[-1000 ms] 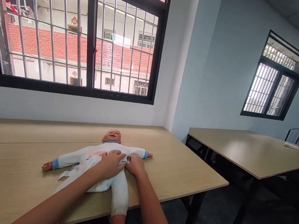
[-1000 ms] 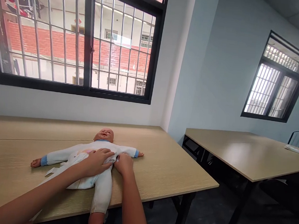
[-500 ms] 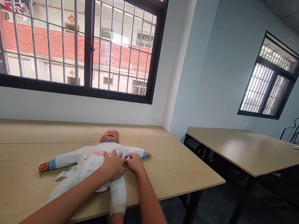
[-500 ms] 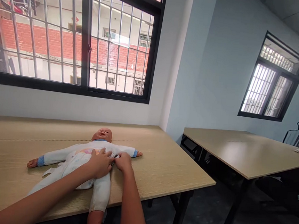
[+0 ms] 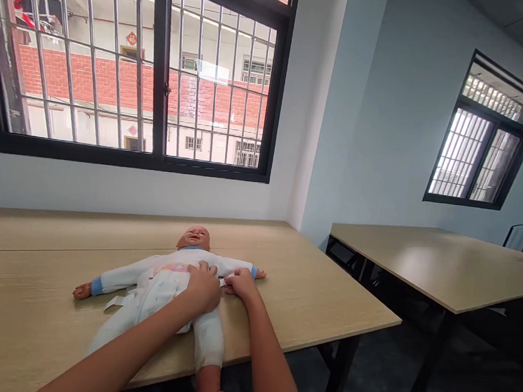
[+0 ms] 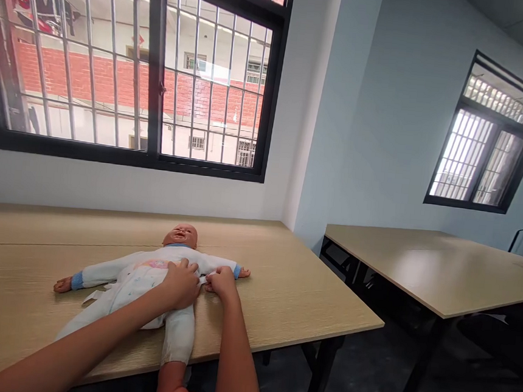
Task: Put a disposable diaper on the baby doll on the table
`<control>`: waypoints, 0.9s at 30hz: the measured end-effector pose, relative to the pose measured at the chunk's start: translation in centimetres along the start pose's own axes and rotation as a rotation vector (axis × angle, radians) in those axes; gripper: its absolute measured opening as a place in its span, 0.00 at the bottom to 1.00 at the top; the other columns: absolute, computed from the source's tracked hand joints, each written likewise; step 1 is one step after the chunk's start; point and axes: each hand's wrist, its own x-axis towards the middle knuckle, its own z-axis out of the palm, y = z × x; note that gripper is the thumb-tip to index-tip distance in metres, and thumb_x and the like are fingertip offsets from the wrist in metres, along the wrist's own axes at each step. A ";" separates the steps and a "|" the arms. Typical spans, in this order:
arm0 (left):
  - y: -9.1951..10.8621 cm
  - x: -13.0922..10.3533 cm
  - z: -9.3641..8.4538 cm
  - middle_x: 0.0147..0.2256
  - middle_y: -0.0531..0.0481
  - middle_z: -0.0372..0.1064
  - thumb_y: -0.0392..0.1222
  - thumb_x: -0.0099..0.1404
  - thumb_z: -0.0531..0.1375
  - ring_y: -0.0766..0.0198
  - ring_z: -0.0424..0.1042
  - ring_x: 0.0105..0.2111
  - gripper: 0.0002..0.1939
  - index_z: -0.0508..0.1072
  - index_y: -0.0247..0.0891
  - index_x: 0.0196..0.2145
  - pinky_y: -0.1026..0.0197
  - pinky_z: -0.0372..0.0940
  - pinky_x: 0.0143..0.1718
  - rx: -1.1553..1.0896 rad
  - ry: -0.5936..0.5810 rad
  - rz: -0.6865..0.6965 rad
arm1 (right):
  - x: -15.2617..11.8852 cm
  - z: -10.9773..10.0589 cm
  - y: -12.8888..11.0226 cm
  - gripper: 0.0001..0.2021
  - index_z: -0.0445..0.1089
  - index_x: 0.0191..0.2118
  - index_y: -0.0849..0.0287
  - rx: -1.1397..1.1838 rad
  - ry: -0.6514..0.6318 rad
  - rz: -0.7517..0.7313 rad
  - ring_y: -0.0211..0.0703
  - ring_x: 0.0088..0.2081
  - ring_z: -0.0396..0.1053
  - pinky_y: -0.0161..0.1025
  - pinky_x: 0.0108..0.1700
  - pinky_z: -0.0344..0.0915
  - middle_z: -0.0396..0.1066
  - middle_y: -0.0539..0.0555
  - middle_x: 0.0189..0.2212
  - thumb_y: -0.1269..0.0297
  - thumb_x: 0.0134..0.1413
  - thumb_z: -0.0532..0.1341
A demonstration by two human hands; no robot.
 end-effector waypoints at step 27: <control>-3.3 -1.3 1.3 0.52 0.30 0.72 0.55 0.65 0.54 0.34 0.65 0.57 0.27 0.79 0.33 0.50 0.35 0.59 0.57 -0.113 0.067 0.253 | 0.7 0.5 0.8 0.21 0.62 0.23 0.58 0.376 -0.151 -0.114 0.35 0.24 0.65 0.32 0.29 0.59 0.67 0.45 0.19 0.63 0.31 0.76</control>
